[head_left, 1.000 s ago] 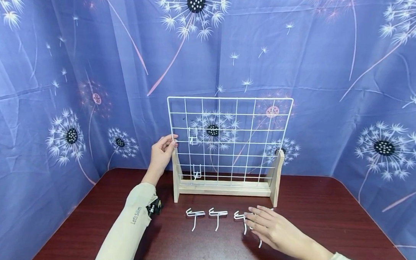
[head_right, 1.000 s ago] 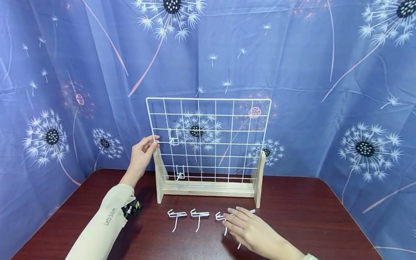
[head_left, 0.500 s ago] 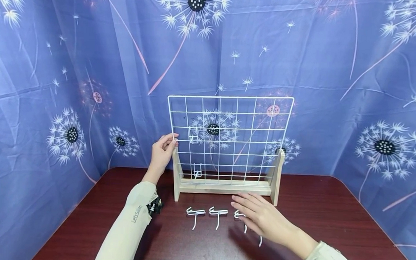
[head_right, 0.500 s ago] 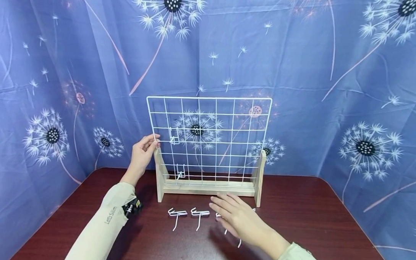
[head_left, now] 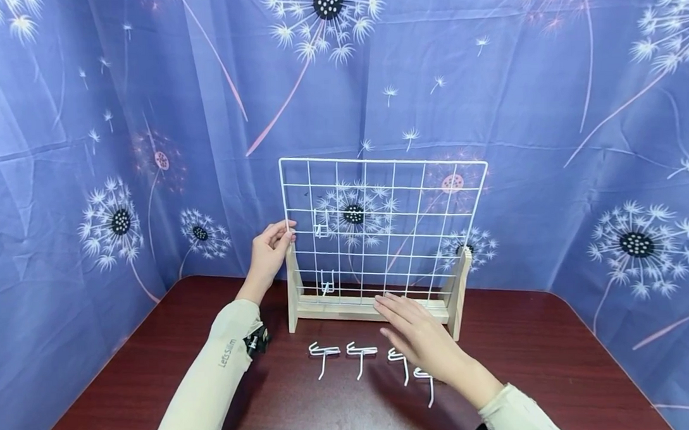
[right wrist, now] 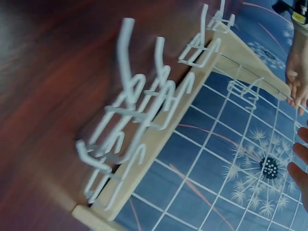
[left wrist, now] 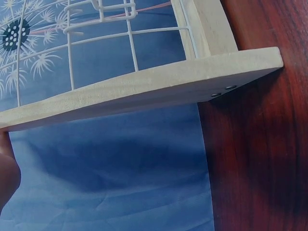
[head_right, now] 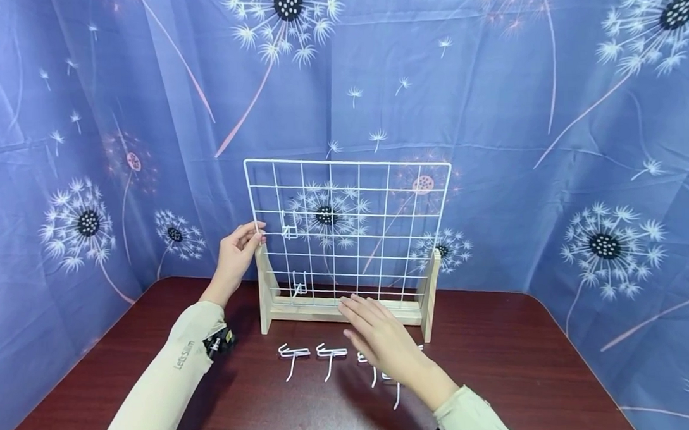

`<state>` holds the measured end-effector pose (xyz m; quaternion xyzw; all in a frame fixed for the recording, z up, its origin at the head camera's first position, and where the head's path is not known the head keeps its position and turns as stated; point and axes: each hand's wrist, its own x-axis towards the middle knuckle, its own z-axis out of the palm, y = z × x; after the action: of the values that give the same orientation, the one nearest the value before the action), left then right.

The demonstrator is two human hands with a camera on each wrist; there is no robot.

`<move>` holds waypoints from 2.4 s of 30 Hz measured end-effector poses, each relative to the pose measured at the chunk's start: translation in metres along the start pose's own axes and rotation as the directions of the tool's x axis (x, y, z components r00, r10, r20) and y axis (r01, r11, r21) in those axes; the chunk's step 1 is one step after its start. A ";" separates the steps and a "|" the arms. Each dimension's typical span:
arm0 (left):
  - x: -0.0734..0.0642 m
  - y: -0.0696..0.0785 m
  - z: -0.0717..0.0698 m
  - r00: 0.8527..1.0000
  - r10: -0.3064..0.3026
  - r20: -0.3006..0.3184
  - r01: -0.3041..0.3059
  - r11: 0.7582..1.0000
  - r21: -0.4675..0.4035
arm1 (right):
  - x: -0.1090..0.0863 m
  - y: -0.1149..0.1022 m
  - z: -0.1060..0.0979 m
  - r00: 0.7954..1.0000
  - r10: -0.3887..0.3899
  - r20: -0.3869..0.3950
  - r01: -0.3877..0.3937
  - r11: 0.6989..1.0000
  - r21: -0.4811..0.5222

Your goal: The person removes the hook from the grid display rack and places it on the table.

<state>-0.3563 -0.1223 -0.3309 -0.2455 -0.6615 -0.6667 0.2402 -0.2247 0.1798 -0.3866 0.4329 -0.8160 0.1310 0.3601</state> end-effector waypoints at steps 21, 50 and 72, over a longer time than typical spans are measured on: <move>-0.001 -0.001 0.001 1.000 0.002 -0.017 -0.002 1.000 0.010 | 0.057 0.001 0.014 0.983 0.067 -0.168 -0.061 0.997 0.045; 0.000 0.002 0.004 1.000 0.006 -0.020 -0.006 1.000 -0.002 | 0.135 -0.002 0.039 0.918 0.263 -0.297 -0.203 0.955 0.216; -0.001 0.001 0.004 1.000 0.008 -0.026 -0.007 1.000 0.027 | 0.160 -0.001 0.070 0.830 0.458 -0.319 -0.381 0.882 0.277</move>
<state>-0.3548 -0.1185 -0.3306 -0.2358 -0.6662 -0.6600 0.2547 -0.3156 0.0445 -0.3238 0.2431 -0.7896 0.3691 0.4257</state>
